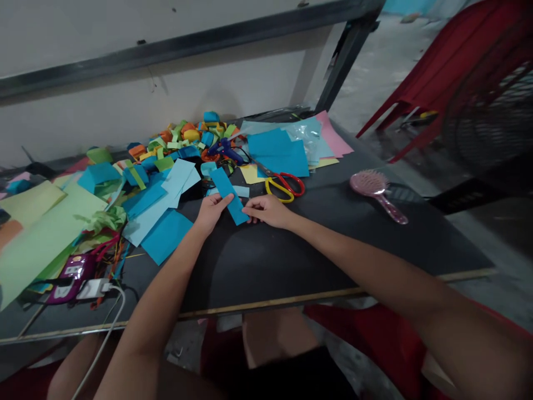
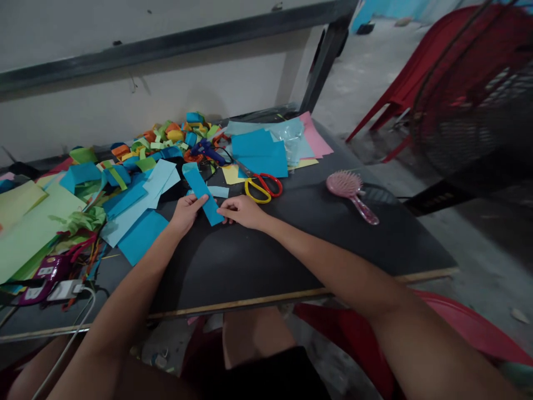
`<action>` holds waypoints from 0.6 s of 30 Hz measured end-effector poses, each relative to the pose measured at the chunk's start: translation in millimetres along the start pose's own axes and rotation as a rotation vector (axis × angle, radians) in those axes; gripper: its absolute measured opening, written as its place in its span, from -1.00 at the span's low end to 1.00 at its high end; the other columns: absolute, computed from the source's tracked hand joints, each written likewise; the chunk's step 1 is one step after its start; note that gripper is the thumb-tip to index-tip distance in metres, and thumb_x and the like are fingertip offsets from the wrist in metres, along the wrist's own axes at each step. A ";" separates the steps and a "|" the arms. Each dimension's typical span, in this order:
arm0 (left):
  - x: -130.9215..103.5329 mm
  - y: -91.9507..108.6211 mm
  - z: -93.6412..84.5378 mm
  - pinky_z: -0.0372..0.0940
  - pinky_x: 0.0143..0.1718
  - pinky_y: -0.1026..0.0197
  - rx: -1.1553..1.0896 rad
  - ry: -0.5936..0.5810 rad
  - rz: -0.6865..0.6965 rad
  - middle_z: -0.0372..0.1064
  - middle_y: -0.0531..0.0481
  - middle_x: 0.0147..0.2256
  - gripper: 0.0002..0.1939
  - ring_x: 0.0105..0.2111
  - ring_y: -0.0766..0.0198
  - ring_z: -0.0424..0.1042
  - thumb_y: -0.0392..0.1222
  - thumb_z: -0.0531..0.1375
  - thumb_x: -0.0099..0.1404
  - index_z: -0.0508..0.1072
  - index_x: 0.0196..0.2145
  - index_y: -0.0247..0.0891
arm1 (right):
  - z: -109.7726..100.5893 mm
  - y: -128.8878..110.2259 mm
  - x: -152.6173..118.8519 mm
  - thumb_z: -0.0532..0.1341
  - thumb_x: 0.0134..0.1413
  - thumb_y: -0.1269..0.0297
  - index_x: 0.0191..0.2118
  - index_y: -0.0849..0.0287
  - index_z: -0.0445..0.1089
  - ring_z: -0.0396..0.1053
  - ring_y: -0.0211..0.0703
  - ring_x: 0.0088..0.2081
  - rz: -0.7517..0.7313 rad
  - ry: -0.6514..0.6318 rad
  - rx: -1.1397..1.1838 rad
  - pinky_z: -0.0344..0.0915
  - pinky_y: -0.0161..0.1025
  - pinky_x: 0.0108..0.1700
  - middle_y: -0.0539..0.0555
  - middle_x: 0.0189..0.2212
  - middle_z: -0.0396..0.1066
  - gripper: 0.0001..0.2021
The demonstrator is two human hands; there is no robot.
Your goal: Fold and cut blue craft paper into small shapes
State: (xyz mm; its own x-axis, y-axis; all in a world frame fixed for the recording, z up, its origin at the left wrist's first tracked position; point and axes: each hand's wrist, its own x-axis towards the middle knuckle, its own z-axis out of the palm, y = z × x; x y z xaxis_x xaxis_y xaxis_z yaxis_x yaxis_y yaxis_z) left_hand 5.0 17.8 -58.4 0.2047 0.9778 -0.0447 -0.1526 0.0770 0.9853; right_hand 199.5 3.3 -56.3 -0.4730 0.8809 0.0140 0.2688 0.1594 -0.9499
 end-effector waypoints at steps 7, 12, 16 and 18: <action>3.2 0.2 0.7 0.40 -0.16 0.05 -0.094 0.078 0.013 0.54 -0.06 -0.44 -0.57 -0.29 0.10 0.53 0.17 0.37 -0.04 0.55 -0.44 -0.29 | -1.2 -0.7 0.0 0.25 0.06 0.06 -0.40 0.20 0.44 0.42 -0.27 -0.52 0.000 -0.005 0.023 0.32 -0.34 -0.45 0.05 -0.54 0.49 -0.72; 2.7 0.8 3.0 0.41 -0.22 0.07 -0.139 0.118 0.001 0.50 -0.06 -0.49 -0.55 -0.35 0.12 0.52 0.21 0.35 -0.02 0.52 -0.49 -0.29 | 0.2 2.7 0.1 0.25 0.06 0.06 -0.38 0.20 0.44 0.42 -0.26 -0.52 -0.003 -0.004 0.015 0.31 -0.34 -0.45 0.04 -0.55 0.48 -0.73; 2.6 3.1 2.5 0.39 -0.30 0.12 -0.120 0.144 -0.022 0.48 -0.04 -0.50 -0.59 -0.43 0.20 0.47 0.17 0.33 0.04 0.51 -0.48 -0.29 | 0.4 4.8 -0.5 0.24 0.08 0.06 -0.39 0.20 0.45 0.42 -0.27 -0.53 -0.017 -0.006 -0.013 0.31 -0.33 -0.44 0.04 -0.55 0.49 -0.73; 2.5 4.1 1.7 0.37 -0.36 0.17 -0.115 0.166 -0.029 0.43 0.01 -0.55 -0.61 -0.50 0.27 0.42 0.15 0.33 0.05 0.47 -0.54 -0.27 | 0.3 4.6 -0.9 0.24 0.08 0.06 -0.39 0.19 0.45 0.43 -0.25 -0.51 -0.022 -0.007 -0.022 0.32 -0.33 -0.43 0.05 -0.54 0.49 -0.73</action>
State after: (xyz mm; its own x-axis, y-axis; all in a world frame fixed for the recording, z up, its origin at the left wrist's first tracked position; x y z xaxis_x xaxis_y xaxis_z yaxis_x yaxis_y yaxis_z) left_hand 6.5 20.2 -54.2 0.0503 0.9928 -0.1091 -0.2601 0.1185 0.9583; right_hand 200.8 3.1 -60.8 -0.4853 0.8738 0.0324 0.2770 0.1888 -0.9421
